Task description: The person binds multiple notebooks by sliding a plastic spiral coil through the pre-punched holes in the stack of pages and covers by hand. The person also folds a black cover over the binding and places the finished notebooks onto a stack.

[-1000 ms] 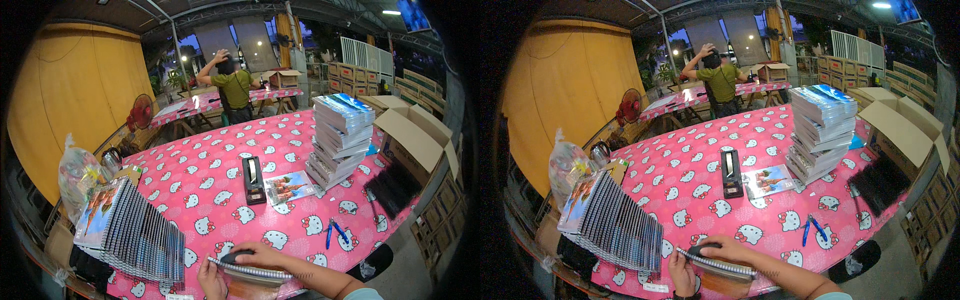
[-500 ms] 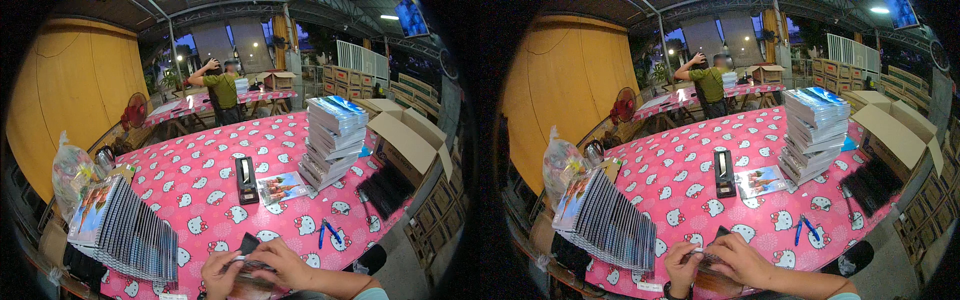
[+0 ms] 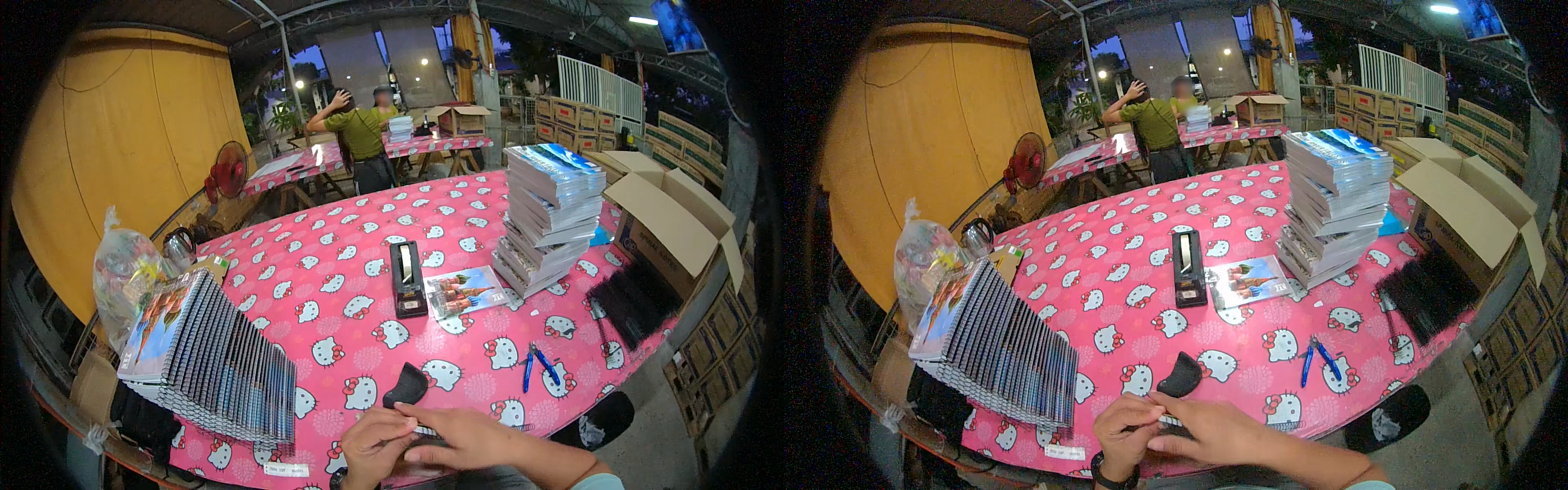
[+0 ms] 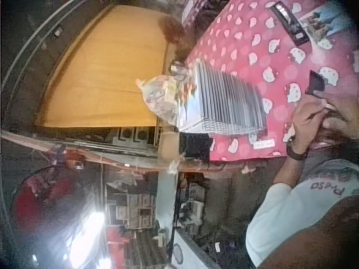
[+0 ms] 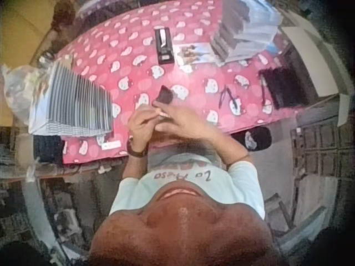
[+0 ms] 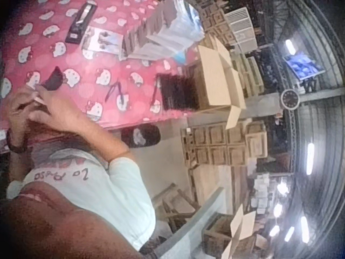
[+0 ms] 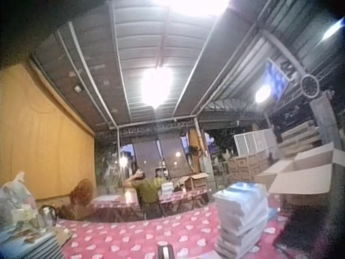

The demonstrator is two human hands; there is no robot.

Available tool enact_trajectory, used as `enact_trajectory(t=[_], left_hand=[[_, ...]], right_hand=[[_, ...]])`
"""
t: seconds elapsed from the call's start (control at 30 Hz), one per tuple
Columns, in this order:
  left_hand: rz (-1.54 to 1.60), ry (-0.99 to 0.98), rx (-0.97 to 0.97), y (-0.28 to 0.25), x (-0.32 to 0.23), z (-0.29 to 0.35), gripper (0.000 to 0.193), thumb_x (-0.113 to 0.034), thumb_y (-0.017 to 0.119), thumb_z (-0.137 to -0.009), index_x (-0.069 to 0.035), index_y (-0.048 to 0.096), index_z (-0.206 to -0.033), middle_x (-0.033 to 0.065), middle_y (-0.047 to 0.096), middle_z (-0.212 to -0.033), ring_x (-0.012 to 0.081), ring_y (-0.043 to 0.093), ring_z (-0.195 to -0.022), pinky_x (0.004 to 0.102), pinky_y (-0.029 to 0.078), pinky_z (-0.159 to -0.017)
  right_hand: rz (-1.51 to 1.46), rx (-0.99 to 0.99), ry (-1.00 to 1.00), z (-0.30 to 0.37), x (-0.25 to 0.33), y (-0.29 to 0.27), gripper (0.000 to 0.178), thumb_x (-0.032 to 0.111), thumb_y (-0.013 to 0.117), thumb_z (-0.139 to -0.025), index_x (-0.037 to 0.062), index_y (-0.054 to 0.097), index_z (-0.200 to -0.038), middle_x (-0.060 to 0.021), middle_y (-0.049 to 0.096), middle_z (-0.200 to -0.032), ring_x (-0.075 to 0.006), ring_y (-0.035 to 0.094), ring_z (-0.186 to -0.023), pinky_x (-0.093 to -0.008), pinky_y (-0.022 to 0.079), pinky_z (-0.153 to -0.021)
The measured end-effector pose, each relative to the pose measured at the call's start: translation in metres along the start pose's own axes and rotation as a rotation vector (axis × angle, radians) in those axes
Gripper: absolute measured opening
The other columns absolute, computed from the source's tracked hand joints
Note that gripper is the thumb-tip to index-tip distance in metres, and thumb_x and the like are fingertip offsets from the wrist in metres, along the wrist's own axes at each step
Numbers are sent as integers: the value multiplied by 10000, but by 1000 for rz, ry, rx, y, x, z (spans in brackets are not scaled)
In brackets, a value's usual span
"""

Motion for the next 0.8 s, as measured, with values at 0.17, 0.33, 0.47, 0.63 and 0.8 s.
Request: enact_trajectory(t=[0.17, 0.33, 0.47, 0.63, 0.8], left_hand=[[75, -129, -24, -10, 1, -2, 127, 85, 672, -719, 25, 670, -830, 125, 639, -827, 153, 598, -739, 253, 484, -640], [124, -126, -56, -7, 3, -3, 154, 76, 682, -694, 21, 644, -833, 117, 632, -793, 179, 599, -729, 270, 465, -650], [157, -160, -83, -10, 7, 0, 137, 60, 692, -701, 19, 628, -815, 120, 627, -810, 179, 599, -738, 269, 464, -657], [149, -110, -71, -9, 6, 2, 136, 70, 693, -699, 12, 626, -802, 118, 624, -816, 171, 598, -747, 261, 465, -662], [157, -139, -109, -9, 6, 3, 144, 76, 695, -695, 8, 628, -803, 116, 628, -812, 162, 600, -747, 245, 466, -655]], right_hand=[[-22, -409, -328, -6, 6, -16, 314, 139, 678, -762, 40, 568, -1038, -126, 567, -871, -304, 549, -771, -382, 461, -692], [122, -510, -362, 0, 2, -7, 315, 118, 710, -724, 57, 607, -1016, -82, 590, -865, -234, 558, -776, -306, 459, -640], [88, -526, -381, -2, 15, -13, 291, 122, 706, -729, 47, 606, -991, -94, 584, -859, -251, 557, -773, -329, 456, -671], [55, -386, -400, -7, 15, -15, 231, 138, 660, -782, 46, 581, -979, -100, 555, -866, -285, 542, -810, -350, 459, -689], [58, -424, -364, -6, 15, -12, 219, 138, 656, -784, 42, 577, -964, -105, 553, -868, -289, 544, -802, -352, 461, -678]])
Point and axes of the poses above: each hand's wrist, its own z-axis away from the middle knuckle, its own y-axis out of the palm, x = y × z, the point moved 4 cm from there along -z, towards the middle knuckle
